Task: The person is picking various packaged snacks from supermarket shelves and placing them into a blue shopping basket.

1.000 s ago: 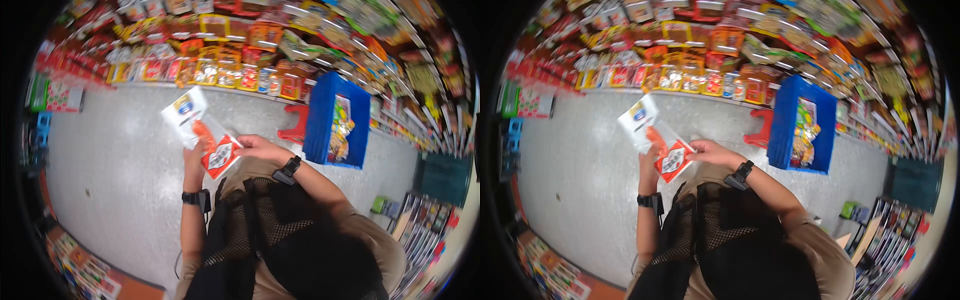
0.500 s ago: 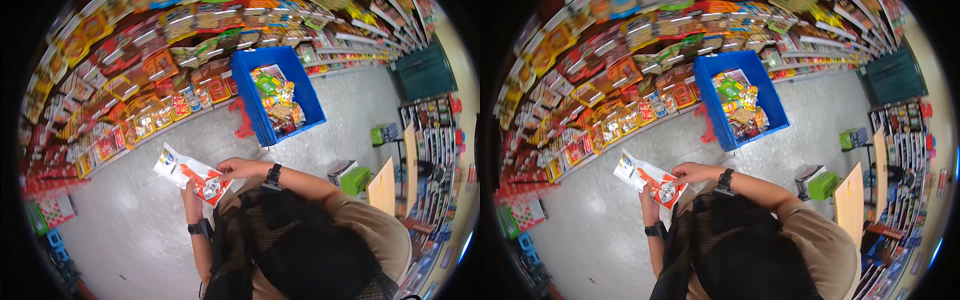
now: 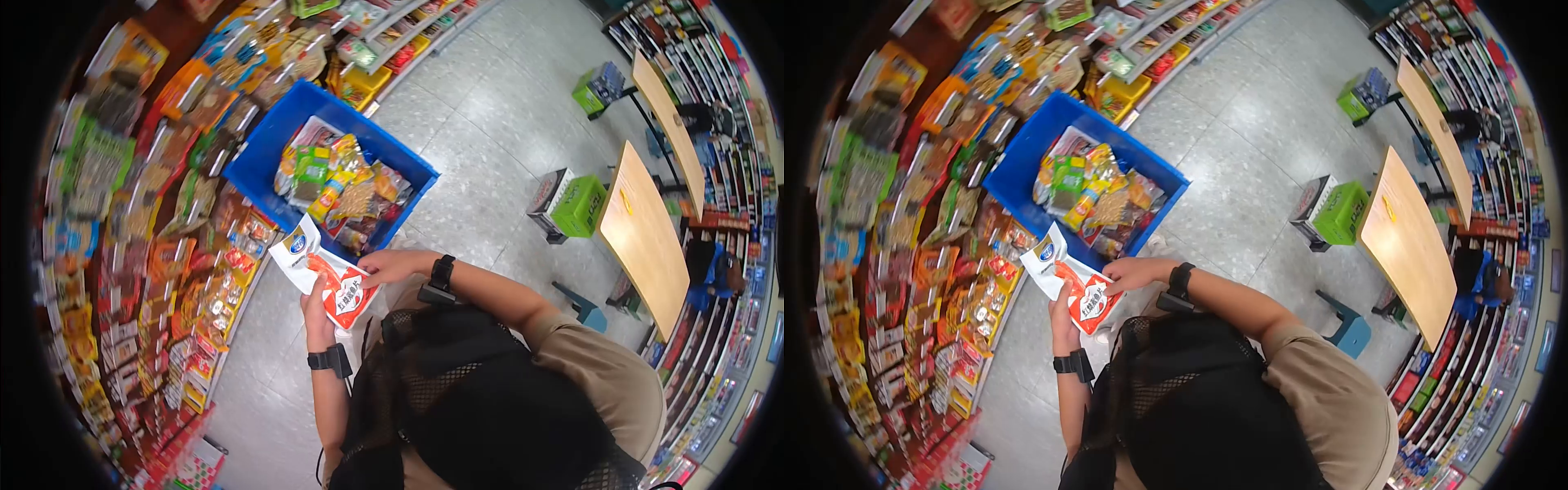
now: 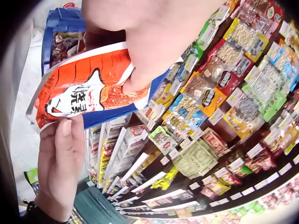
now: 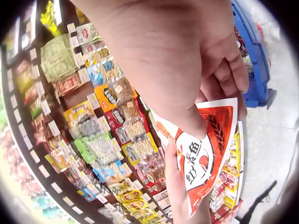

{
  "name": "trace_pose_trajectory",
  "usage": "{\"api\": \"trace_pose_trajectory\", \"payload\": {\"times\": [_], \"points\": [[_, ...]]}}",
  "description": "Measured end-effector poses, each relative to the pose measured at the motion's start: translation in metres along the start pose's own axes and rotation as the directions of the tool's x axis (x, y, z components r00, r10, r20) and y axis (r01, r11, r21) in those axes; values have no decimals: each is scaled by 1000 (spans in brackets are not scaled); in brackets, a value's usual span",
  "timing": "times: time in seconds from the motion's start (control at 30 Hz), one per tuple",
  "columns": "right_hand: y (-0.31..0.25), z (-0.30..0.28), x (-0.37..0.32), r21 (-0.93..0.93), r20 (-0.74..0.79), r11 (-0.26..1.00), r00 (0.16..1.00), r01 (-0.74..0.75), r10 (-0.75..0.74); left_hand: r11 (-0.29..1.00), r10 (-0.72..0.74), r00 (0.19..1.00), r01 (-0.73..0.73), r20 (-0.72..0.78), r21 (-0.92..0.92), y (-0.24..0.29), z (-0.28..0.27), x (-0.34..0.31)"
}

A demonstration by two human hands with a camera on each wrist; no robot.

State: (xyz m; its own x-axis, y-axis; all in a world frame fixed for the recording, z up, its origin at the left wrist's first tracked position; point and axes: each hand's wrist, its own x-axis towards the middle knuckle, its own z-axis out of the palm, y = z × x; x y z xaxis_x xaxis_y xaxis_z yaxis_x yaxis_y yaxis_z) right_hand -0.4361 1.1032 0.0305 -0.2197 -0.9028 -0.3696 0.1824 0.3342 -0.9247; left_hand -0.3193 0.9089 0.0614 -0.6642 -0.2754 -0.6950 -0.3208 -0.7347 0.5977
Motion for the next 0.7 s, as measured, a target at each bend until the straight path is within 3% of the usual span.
{"api": "trace_pose_trajectory", "payload": {"times": [0.13, 0.27, 0.3, 0.4, 0.47, 0.5, 0.57, 0.6, 0.63, 0.7], "points": [[25, -67, -17, -203, -161, 968, 980, -147, 115, 998, 45, 999, -45, -8, 48, -26, 53, 47], [15, -119, -34, -59, -157, 964, 956, -259, 247, 996, -26, 999, 28, -25, 79, -42, 77, 82], [32, -126, -31, -132, -163, 970, 970, -204, 182, 992, -79, 997, 80, -20, 94, -49, 74, 93], [76, -155, -20, 151, -71, 977, 984, -153, 165, 989, -151, 988, 151, 17, -4, -60, 81, 115], [85, -184, -15, 113, -188, 984, 970, -135, 154, 967, -234, 969, 241, 77, -86, -56, 86, 130], [86, -191, -12, 87, -243, 989, 960, -120, 138, 970, -223, 971, 229, 82, -76, -54, 90, 135], [82, -205, -4, 205, -157, 974, 979, -98, 131, 983, -168, 983, 173, 77, -60, -51, 88, 147], [76, -216, 3, 245, -106, 965, 987, -91, 121, 991, -122, 993, 122, 0, -53, -54, 85, 154], [58, -223, 7, 191, -46, 972, 988, -136, 147, 994, -85, 996, 83, -25, -64, -54, 88, 157], [68, -226, 25, 170, -133, 981, 985, -89, 113, 996, -39, 994, 30, -103, -85, -55, 86, 161]]}}
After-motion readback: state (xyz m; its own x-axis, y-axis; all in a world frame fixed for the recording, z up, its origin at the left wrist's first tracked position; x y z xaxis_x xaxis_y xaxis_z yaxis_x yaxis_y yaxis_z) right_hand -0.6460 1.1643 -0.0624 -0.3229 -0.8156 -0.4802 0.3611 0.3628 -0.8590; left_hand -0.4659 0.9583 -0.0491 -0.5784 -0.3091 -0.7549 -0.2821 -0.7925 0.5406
